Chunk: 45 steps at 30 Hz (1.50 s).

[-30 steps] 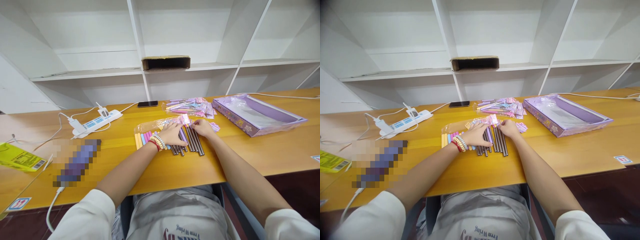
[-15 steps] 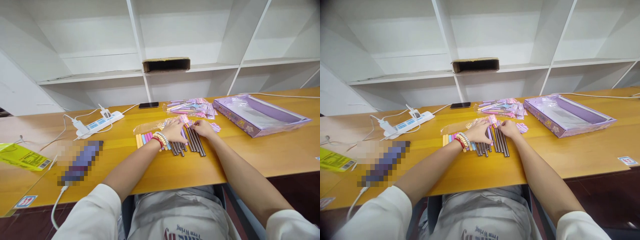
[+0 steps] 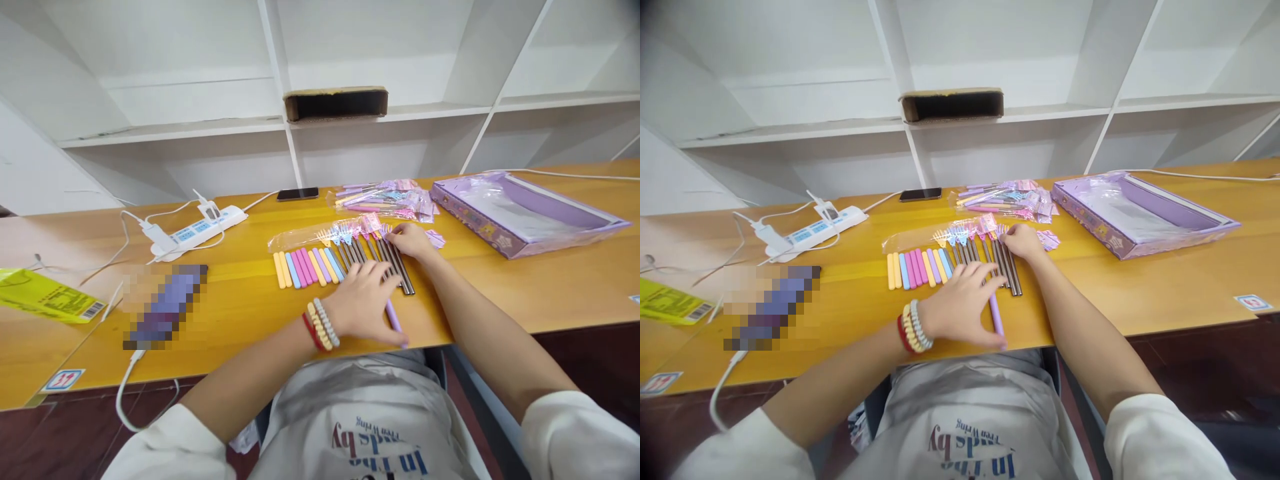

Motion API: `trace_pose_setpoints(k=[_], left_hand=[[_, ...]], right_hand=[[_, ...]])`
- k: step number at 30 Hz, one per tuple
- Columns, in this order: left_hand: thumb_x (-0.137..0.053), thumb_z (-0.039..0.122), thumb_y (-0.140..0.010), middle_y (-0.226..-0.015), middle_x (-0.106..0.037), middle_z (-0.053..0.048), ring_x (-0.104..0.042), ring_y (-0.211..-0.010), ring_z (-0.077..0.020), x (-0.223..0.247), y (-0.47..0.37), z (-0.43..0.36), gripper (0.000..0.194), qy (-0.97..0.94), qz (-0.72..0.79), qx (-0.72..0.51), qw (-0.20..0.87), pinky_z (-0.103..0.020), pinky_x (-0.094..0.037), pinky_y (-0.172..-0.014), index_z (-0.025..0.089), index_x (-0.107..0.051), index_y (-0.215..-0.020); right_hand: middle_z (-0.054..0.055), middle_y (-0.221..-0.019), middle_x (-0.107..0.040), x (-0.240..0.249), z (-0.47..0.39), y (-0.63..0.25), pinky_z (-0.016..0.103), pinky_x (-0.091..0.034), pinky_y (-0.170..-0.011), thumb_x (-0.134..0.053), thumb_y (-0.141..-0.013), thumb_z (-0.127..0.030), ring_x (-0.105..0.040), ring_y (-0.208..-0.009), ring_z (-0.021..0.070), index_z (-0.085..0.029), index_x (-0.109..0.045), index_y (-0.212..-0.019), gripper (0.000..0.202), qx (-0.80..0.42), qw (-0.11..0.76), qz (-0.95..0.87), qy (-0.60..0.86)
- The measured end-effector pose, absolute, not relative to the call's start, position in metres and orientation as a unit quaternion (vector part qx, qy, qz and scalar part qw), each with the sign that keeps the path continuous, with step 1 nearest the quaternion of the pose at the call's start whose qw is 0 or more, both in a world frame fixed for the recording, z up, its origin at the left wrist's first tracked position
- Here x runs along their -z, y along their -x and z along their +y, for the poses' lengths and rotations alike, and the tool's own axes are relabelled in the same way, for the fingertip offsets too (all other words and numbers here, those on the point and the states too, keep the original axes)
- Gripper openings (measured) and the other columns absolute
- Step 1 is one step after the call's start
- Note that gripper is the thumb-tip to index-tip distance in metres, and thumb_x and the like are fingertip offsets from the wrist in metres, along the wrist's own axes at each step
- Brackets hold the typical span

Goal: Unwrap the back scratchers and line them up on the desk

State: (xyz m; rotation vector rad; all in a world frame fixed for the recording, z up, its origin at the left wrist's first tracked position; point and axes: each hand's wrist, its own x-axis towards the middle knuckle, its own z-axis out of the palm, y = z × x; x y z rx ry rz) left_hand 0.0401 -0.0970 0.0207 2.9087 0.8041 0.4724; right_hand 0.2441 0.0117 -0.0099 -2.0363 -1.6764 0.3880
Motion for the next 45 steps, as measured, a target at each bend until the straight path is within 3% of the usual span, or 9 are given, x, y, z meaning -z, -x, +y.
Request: trace_pose_setpoints(k=[2,7,12,16,22,29,34,39,45], left_hand=[[-0.060,0.066,-0.060,-0.132,-0.040,-0.019,-0.037,-0.119,-0.0336,-0.015,-0.041,-0.122,0.080,-0.955,0.250,-0.155,0.033,-0.047,-0.030,-0.097,0.014,-0.048,-0.120],[-0.049,0.031,-0.084,-0.123,-0.049,-0.015,-0.046,-0.112,-0.0269,0.011,-0.037,-0.158,0.029,-0.961,0.233,-0.149,-0.014,-0.040,-0.041,-0.088,0.015,-0.056,-0.107],[-0.046,0.020,-0.086,-0.118,-0.054,-0.010,-0.051,-0.105,-0.0193,0.010,-0.005,-0.165,0.028,-0.953,0.209,-0.217,-0.006,-0.032,-0.046,-0.088,0.017,-0.056,-0.112],[-0.045,0.011,-0.083,-0.104,-0.051,-0.010,-0.054,-0.096,-0.0162,-0.005,0.065,-0.133,0.031,-0.857,0.396,-0.327,-0.037,-0.031,-0.049,-0.084,0.017,-0.060,-0.109],[-0.043,0.016,-0.082,-0.087,-0.053,-0.008,-0.055,-0.079,-0.0176,-0.007,0.163,-0.069,0.028,-0.810,0.552,-0.192,-0.054,-0.034,-0.048,-0.081,0.017,-0.069,-0.093],[-0.037,0.004,-0.074,-0.100,-0.059,-0.008,-0.056,-0.092,-0.0181,-0.008,0.159,-0.057,0.050,-0.854,0.511,-0.096,-0.006,-0.031,-0.043,-0.089,0.020,-0.060,-0.115],[-0.039,0.007,-0.071,-0.105,-0.063,-0.006,-0.059,-0.095,-0.0198,-0.020,0.154,-0.053,0.060,-0.837,0.544,-0.063,0.012,-0.031,-0.044,-0.085,0.022,-0.048,-0.128],[-0.043,0.019,-0.072,-0.092,-0.067,-0.005,-0.062,-0.087,-0.0198,-0.039,0.154,-0.005,0.048,-0.784,0.607,-0.120,0.052,-0.029,-0.045,-0.079,0.019,-0.054,-0.119],[-0.044,0.034,-0.076,-0.117,-0.060,-0.010,-0.056,-0.107,-0.0204,-0.034,0.132,0.053,0.045,-0.689,0.666,-0.257,0.123,-0.029,-0.039,-0.094,0.012,-0.058,-0.113]], right_hand=[[0.007,-0.067,-0.065,0.011,0.012,-0.245,0.025,-0.039,-0.060,-0.053,-0.072,-0.040,-0.059,-0.067,0.0177,-0.013,-0.069,-0.083,0.033,-0.150,0.243,-0.611,0.739],[0.005,-0.064,-0.063,0.011,0.011,-0.245,0.025,-0.038,-0.058,-0.053,-0.072,-0.040,-0.059,-0.064,0.0170,-0.013,-0.068,-0.082,0.032,-0.161,0.245,-0.614,0.733],[0.006,-0.065,-0.064,0.009,0.009,-0.245,0.026,-0.038,-0.059,-0.053,-0.072,-0.041,-0.059,-0.066,0.0185,-0.013,-0.068,-0.085,0.034,-0.161,0.223,-0.619,0.735],[0.008,-0.075,-0.067,0.010,0.010,-0.246,0.027,-0.039,-0.061,-0.053,-0.072,-0.043,-0.061,-0.074,0.0216,-0.015,-0.068,-0.085,0.034,-0.130,0.204,-0.637,0.732],[0.006,-0.061,-0.065,0.012,0.010,-0.245,0.026,-0.040,-0.053,-0.055,-0.073,-0.044,-0.060,-0.057,0.0182,-0.015,-0.066,-0.085,0.033,-0.163,0.195,-0.625,0.738],[0.004,-0.051,-0.061,0.013,0.004,-0.242,0.023,-0.039,-0.043,-0.053,-0.077,-0.040,-0.054,-0.039,0.0138,-0.011,-0.061,-0.094,0.035,-0.265,0.214,-0.611,0.715],[0.009,-0.070,-0.067,0.016,0.010,-0.243,0.026,-0.043,-0.059,-0.055,-0.074,-0.039,-0.062,-0.066,0.0196,-0.012,-0.064,-0.093,0.034,-0.126,0.260,-0.622,0.727],[0.009,-0.083,-0.066,0.021,0.018,-0.239,0.029,-0.043,-0.072,-0.051,-0.077,-0.038,-0.060,-0.077,0.0191,-0.013,-0.065,-0.095,0.033,-0.079,0.334,-0.623,0.703],[0.014,-0.105,-0.059,0.030,0.023,-0.232,0.037,-0.037,-0.093,-0.058,-0.075,-0.047,-0.051,-0.105,0.0243,-0.013,-0.063,-0.107,0.047,-0.049,0.349,-0.652,0.672]])
